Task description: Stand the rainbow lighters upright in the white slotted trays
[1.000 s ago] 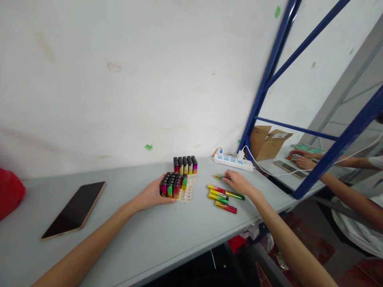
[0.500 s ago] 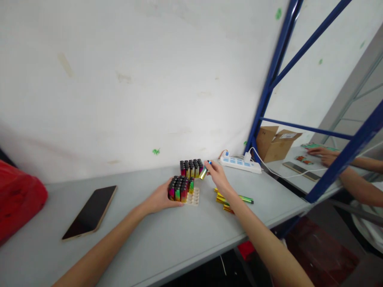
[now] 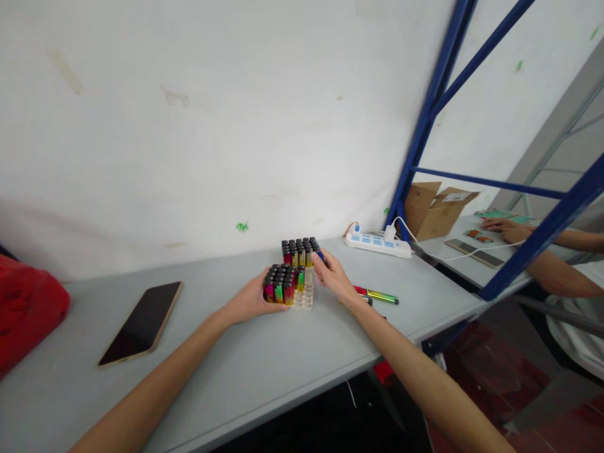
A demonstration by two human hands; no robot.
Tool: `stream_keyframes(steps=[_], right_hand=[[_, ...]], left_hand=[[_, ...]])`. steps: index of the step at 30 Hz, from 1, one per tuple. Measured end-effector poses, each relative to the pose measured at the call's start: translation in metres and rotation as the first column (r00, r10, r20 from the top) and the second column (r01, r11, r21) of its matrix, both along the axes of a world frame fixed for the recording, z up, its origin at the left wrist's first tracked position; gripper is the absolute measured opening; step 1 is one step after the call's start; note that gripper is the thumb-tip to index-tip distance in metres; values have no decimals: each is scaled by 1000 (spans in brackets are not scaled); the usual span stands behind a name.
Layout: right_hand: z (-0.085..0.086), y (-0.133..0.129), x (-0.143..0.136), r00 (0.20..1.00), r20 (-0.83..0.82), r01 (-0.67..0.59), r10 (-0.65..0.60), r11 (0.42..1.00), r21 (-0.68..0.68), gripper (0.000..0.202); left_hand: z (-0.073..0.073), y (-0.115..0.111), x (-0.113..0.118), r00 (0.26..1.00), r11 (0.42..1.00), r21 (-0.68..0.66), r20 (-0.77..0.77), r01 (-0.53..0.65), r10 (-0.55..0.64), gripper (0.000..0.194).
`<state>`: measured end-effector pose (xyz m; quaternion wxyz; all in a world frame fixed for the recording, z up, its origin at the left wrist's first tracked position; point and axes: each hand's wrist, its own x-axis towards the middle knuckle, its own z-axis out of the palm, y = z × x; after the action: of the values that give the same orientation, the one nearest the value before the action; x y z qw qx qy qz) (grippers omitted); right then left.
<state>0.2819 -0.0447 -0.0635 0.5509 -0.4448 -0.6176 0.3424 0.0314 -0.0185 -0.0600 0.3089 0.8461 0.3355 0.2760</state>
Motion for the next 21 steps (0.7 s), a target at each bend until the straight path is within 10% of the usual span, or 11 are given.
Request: stream_keyframes(steps=[10,21], right_hand=[[-1,-7,-9,891,343,252,-299,952,175,41],[3,-14,-7,881,382,177,-277,944,277,40]], left_hand=[[-1,2,0,1000,1000,13,-10,-4,4,90],[-2,2,-1,1000,1000,-21,7,3,-3,89]])
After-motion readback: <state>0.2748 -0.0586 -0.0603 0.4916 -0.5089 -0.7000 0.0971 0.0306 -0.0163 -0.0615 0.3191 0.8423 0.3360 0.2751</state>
